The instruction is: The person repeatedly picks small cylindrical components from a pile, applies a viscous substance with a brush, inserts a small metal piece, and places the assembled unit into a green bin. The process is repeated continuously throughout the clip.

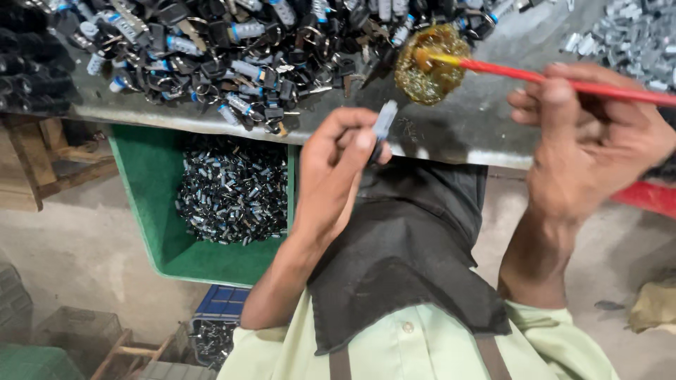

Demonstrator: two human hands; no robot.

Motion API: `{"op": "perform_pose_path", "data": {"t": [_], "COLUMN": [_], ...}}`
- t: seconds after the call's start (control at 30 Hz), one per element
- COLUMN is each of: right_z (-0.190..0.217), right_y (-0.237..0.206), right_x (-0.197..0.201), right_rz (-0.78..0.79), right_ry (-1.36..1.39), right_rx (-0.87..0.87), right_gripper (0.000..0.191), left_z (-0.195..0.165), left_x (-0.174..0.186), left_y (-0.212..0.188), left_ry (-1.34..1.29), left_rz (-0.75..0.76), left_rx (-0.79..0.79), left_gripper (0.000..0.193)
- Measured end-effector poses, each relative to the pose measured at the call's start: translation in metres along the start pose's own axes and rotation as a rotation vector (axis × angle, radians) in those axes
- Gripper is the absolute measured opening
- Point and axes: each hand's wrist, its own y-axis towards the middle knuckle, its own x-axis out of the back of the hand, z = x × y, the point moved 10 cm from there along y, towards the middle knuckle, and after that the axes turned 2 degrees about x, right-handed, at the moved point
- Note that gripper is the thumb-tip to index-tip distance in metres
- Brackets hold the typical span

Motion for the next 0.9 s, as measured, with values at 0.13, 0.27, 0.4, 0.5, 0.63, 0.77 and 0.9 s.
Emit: {"op": "perform_pose_path", "data": {"t": [0.13, 0.27, 0.4, 0.5, 0.63, 0.77, 0.9], "right_z": [-0.015, -0.022, -0.001, 0.006, 0.008, -0.01, -0.027], "right_y": [-0.006, -0.016, -0.001, 0.013, -0.009, -0.043, -0.057], "right_x": [0.012, 0.008, -0.007, -0.029, -0.073, -0.102, -0.112], "right_rz": [-0.098, -0.117, -0.094, 0.149, 0.56, 0.61, 0.623], "right_ry": [0.244, 0.284, 0.098, -0.175, -0.468, -0.552, -0.686], "right_rx": [-0.073, -0.137, -0.006, -0.078, 0.006, 0.15, 0.276], "right_gripper": [0.022, 0.022, 0.021, 0.023, 0.015, 0.03, 0.036], "left_z": [0.026, 0.037, 0.035, 0.027, -0.021, -0.068, -0.105], "left_x": [0.004, 0.005, -0.002, 0.003, 0.06, 0.14, 0.161], "left_y": [0.019, 0.022, 0.015, -0.006, -0.052, -0.087, -0.105], "left_ry": [-0.236, -0.298, -0.35, -0.299, 0.085, 1.146, 1.819], "left_rz": [0.009, 0.043, 0.089, 0.144, 0.271, 0.252, -0.233], "left_rx": [0.107, 0.172, 0.178, 0.185, 0.084, 0.033, 0.141], "left_gripper": [0.024, 0.026, 0.028, 0.039, 0.062, 0.033, 0.024]}}
